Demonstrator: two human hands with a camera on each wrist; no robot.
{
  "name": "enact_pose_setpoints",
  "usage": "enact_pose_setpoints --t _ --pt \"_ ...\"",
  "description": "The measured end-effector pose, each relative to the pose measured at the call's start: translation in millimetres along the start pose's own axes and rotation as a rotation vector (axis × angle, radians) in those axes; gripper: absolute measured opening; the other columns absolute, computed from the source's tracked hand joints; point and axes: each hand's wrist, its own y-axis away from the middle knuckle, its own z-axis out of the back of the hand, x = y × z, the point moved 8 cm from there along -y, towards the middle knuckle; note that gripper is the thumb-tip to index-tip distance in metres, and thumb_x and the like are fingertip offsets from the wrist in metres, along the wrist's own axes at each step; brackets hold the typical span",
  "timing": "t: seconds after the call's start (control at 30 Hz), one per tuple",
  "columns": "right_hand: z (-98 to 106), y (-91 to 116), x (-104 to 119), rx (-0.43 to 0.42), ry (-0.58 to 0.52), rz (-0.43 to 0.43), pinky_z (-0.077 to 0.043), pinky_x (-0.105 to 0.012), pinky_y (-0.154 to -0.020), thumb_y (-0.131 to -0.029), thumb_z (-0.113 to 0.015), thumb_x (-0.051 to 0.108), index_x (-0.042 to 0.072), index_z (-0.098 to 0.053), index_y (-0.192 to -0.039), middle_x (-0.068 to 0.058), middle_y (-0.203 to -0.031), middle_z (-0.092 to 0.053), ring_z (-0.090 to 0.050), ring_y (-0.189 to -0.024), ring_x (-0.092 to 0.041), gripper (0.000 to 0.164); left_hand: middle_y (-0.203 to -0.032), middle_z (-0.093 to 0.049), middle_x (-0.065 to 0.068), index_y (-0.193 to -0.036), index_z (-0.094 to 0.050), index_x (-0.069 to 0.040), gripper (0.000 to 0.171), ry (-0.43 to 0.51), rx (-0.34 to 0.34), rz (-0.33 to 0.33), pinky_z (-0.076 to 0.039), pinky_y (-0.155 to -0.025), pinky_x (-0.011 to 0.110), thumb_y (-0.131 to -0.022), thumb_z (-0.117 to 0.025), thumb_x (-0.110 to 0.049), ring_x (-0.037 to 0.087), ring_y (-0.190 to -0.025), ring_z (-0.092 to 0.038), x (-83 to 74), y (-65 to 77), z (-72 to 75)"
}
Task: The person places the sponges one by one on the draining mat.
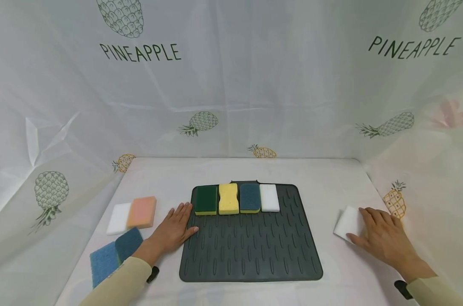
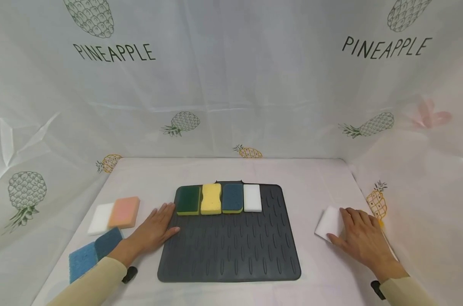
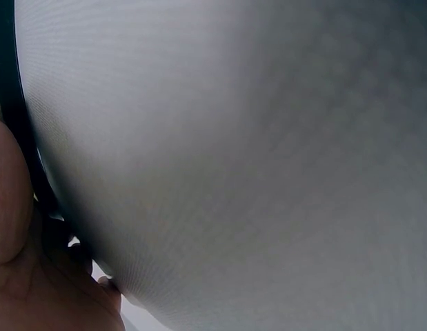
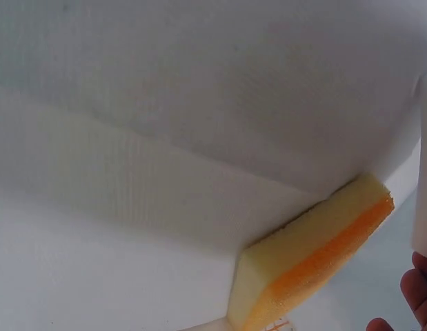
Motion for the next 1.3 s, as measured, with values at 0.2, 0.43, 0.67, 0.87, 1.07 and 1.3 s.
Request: enact_pose_setpoints --t 0.2,0.43,0.67,0.87,1.07,1.3 --pt "4 -2 4 -0.017 0.001 0.004 -0.043 -0.065 -0.082 -0.087 -0.049 0.090 -0.011 -0.058 -0.134 -0.030 -0.123 -0.061 -0.054 -0.112 -0.050 0.112 -0.171 -0.026 0.025 -0.164 -0.024 0.008 0.084 0.004 -0.005 -0.003 -0.023 -0.128 0.064 -0.109 -0.053 -0.049 0.044 -0.160 -0.022 0.2 -0.1 0.8" --pt "-2 -3 7 -0.041 -0.011 -0.009 -0.044 -0.066 -0.085 -0.076 -0.055 0.097 -0.013 -0.054 -0.134 -0.032 -0.120 -0.059 -0.055 -0.110 -0.050 0.124 -0.172 -0.026 0.025 -0.164 -0.023 0.007 0.084 -0.005 -0.003 0.001 -0.022 -0.128 0.063 -0.110 -0.051 -0.050 0.044 -0.161 -0.021 1.8 -0.9 -1.1" --pt "-5 -10 8 -0.048 0.012 0.004 -0.045 -0.065 -0.083 -0.081 -0.039 0.100 -0.014 -0.053 -0.135 -0.034 -0.122 -0.059 -0.054 -0.109 -0.051 0.127 -0.172 -0.026 0.025 -0.164 -0.023 0.007 0.084 0.019 -0.007 0.004 -0.021 -0.128 0.064 -0.109 -0.052 -0.049 0.044 -0.161 -0.021 2.2 -0.9 -1.9" --pt "3 -29 13 -0.108 0.007 0.061 -0.046 -0.065 -0.079 -0.087 -0.032 0.095 -0.014 -0.055 -0.134 -0.031 -0.121 -0.060 -0.056 -0.107 -0.052 0.121 -0.172 -0.025 0.024 -0.165 -0.022 0.006 0.085 0.010 0.002 0.013 -0.021 -0.129 0.063 -0.110 -0.050 -0.051 0.043 -0.161 -0.020 3.2 -0.9 -4.8" --pt "4 -50 20 -0.077 0.012 0.090 -0.046 -0.066 -0.084 -0.081 -0.059 0.085 -0.013 -0.054 -0.139 -0.031 -0.126 -0.060 -0.056 -0.113 -0.051 0.113 -0.172 -0.025 0.023 -0.165 -0.023 0.006 0.085 0.003 0.001 0.012 -0.021 -0.129 0.062 -0.109 -0.050 -0.052 0.043 -0.161 -0.020 3.9 -1.1 -4.6" --pt "2 -73 31 -0.035 -0.013 0.112 -0.046 -0.068 -0.091 -0.085 -0.055 0.086 -0.013 -0.051 -0.140 -0.031 -0.129 -0.058 -0.054 -0.117 -0.051 0.114 -0.172 -0.026 0.023 -0.165 -0.024 0.006 0.085 -0.010 -0.001 0.002 -0.022 -0.129 0.062 -0.109 -0.050 -0.052 0.043 -0.161 -0.022 3.7 -1.1 -2.6"
